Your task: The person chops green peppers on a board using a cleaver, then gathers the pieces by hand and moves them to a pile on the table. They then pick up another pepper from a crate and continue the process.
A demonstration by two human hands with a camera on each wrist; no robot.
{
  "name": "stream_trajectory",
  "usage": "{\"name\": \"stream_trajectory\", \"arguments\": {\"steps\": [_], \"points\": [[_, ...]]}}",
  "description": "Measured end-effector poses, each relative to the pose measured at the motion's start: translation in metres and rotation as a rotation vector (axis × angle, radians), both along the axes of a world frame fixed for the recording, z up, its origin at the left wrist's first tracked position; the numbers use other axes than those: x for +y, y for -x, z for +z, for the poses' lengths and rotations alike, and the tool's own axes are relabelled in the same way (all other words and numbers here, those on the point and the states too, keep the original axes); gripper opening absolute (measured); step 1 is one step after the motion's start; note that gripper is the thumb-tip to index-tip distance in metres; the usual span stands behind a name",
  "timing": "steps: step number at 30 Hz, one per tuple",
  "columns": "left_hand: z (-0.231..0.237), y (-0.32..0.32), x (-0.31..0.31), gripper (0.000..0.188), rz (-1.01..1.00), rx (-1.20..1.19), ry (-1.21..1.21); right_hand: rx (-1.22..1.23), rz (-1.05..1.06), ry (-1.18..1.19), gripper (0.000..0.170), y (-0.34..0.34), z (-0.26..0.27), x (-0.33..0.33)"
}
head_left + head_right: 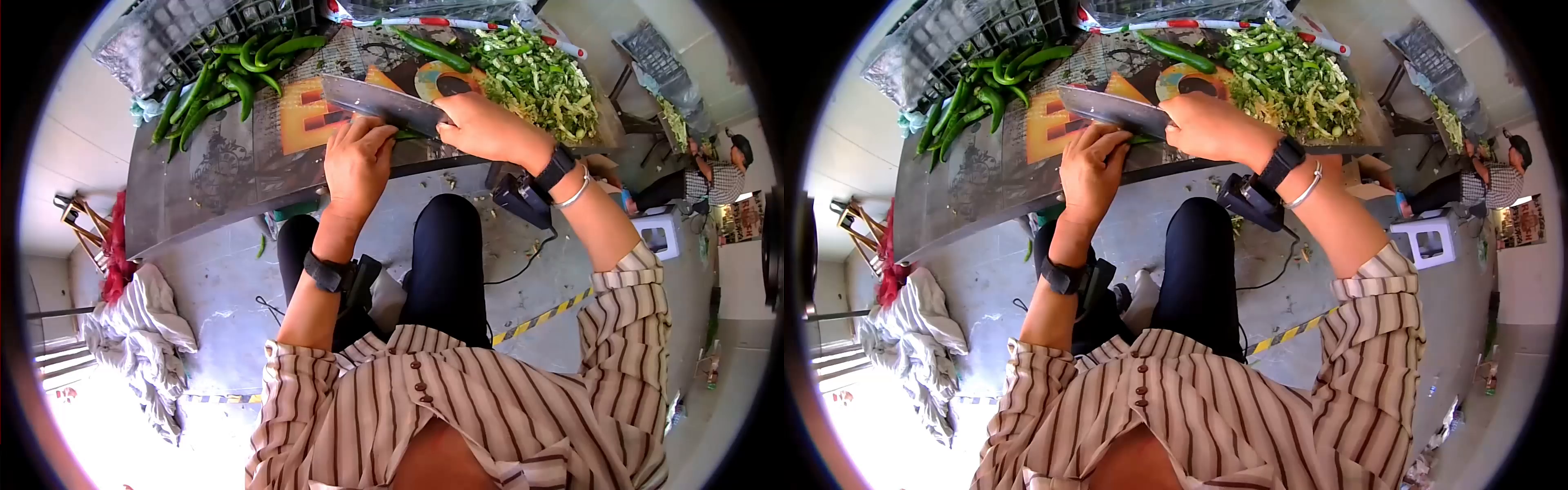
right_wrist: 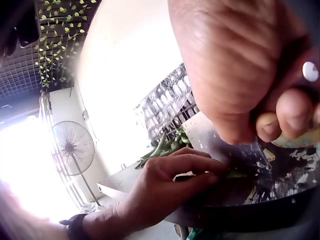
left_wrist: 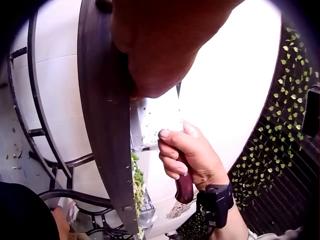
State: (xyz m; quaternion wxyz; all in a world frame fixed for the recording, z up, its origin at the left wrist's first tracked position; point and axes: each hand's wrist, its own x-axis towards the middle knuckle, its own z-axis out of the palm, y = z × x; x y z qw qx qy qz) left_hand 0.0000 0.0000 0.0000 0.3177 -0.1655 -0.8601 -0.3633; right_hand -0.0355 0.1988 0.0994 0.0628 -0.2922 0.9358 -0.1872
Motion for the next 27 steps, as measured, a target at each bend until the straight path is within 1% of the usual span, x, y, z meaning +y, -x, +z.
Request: {"name": "stream_trajectory", "arguments": {"steps": [2,3,5,6,8,11,15,17,18,19,21,23,24,26,27], "points": [[0.003,0.003,-0.011,0.011,0.018,0.099,0.018,-0.009,0.017,0.004,0.020,0.004,0.002,-0.007],[0.001,-0.012,0.000,0.011,0.024,0.059,0.008,-0.049,0.022,-0.007,0.020,-0.007,0.004,0.004],[0.002,-0.009,-0.007,0.010,0.064,0.136,0.095,-0.049,0.030,0.051,0.021,-0.004,0.003,0.003],[0.002,-0.006,-0.010,0.010,0.061,0.134,0.107,-0.019,0.026,0.034,0.021,-0.002,0.002,0.003],[0.000,-0.002,-0.013,0.009,0.062,0.143,0.060,-0.039,0.027,0.034,0.021,-0.001,0.003,0.004],[-0.001,-0.004,-0.015,0.009,0.044,0.130,0.062,-0.060,0.040,0.017,0.023,-0.001,0.006,0.005],[-0.002,-0.002,-0.015,0.009,0.026,0.097,0.037,-0.082,0.007,-0.007,0.027,-0.002,0.005,0.002],[-0.002,-0.002,-0.014,0.010,0.042,0.085,0.048,0.046,0.025,0.077,0.018,-0.003,0.001,0.003],[-0.001,-0.002,-0.014,0.010,0.039,0.081,0.045,-0.041,0.011,0.016,0.018,-0.004,0.010,0.000],[0.001,-0.002,-0.014,0.010,0.048,0.079,0.056,-0.044,0.008,0.014,0.018,-0.005,0.008,-0.002],[0.001,-0.003,-0.012,0.009,0.053,0.080,0.066,-0.057,0.001,-0.008,0.025,-0.003,0.003,-0.003],[-0.003,0.000,-0.013,0.006,0.005,0.023,-0.029,0.002,0.000,0.002,0.025,0.001,-0.005,-0.005],[-0.003,-0.002,-0.013,0.006,0.012,0.026,-0.022,0.052,0.001,0.015,0.024,0.002,-0.009,-0.007],[-0.002,-0.004,-0.011,0.005,0.007,-0.075,-0.098,0.050,0.004,0.058,0.023,0.002,-0.011,-0.008],[-0.001,-0.004,-0.012,0.005,0.005,-0.065,-0.094,0.043,0.000,0.090,0.023,0.001,-0.011,-0.008]]}}
